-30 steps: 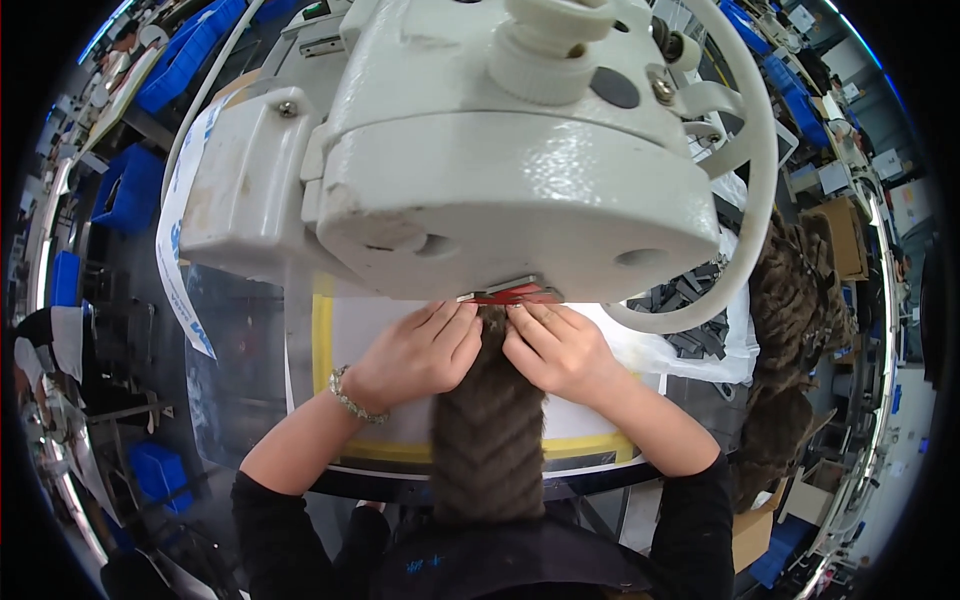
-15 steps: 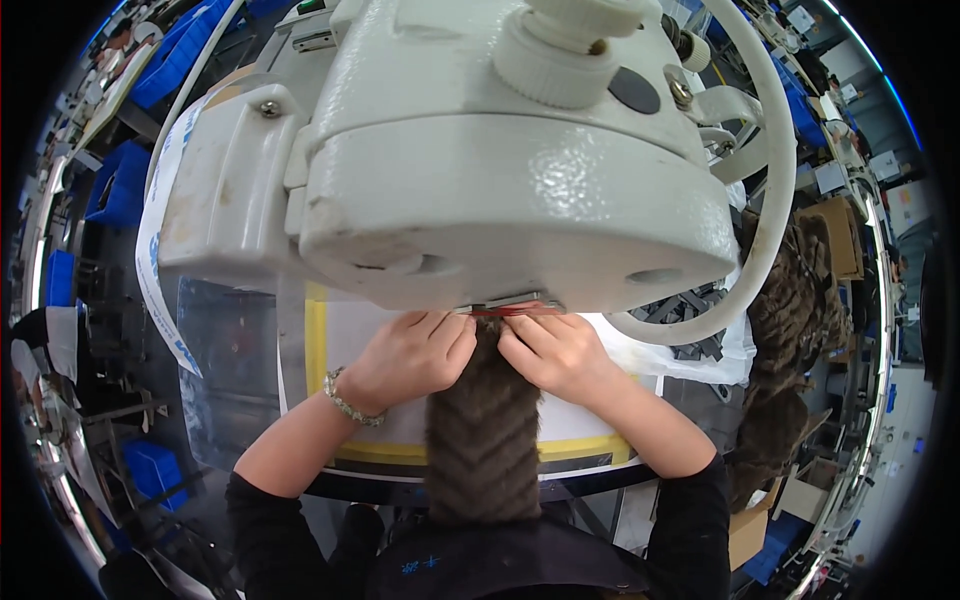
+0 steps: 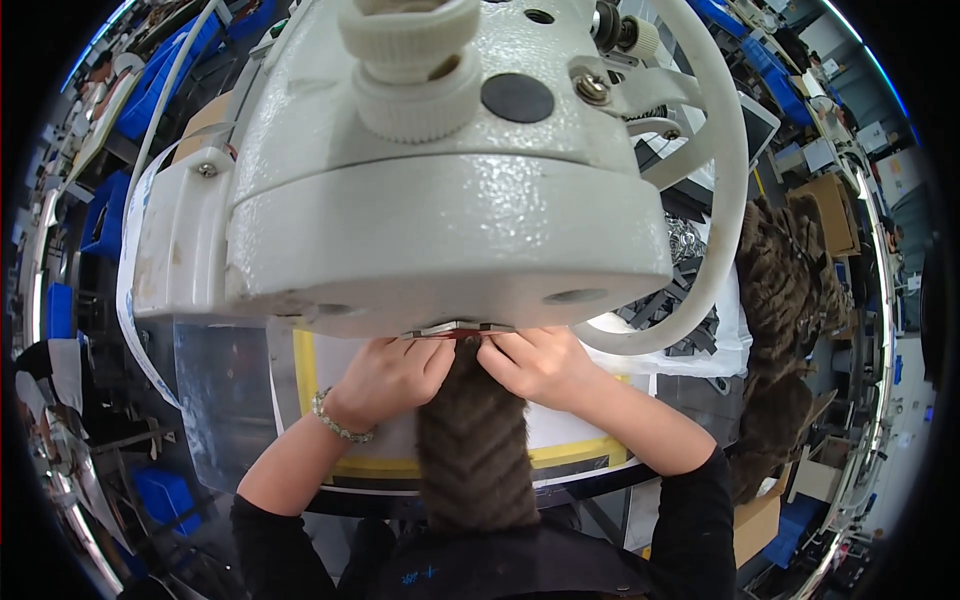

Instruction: Sewing black straps and D-rings onto fur leather pieces using an industrial sewing machine.

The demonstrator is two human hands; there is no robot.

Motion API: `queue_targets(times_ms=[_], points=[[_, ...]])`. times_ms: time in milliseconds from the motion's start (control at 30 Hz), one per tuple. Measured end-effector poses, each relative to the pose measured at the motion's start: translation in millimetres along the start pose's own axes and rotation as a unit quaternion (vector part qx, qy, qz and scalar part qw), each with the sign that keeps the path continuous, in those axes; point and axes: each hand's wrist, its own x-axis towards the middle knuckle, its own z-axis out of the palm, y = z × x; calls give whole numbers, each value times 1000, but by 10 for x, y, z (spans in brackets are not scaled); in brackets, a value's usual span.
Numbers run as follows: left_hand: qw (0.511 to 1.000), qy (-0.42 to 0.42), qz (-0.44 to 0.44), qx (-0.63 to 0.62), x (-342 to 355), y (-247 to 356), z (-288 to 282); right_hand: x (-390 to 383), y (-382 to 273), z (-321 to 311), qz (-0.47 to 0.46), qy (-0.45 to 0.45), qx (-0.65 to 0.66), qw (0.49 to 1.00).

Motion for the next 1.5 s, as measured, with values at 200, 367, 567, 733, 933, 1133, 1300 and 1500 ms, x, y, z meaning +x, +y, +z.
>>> queue_targets(times_ms=[200, 367, 567, 733, 933, 1133, 1300, 1500], points=[[1000, -7, -8, 4, 36, -1, -91, 50, -18, -99, 19, -17, 0, 1000], [999, -30, -2, 16, 9, -16, -37, 12, 27, -46, 14, -29, 12, 999], [992, -40, -91, -74, -41, -6, -117, -14, 49, -47, 27, -21, 41, 999], [977, -66, -171, -108, -74, 8, -121, -33, 60, -62, 135, -38, 116, 983], [986, -77, -122, -87, -95, -19, -86, -26, 33, -85, 108, -58, 85, 989], [991, -67, -104, -59, -89, 17, -72, 0, -14, -71, 75, -26, 32, 996], [994, -51, -96, -33, -59, 48, -82, 43, 14, -104, 69, -27, 32, 997], [990, -70, -100, -76, -70, 29, -87, 1, -14, -137, 91, -62, 58, 992]])
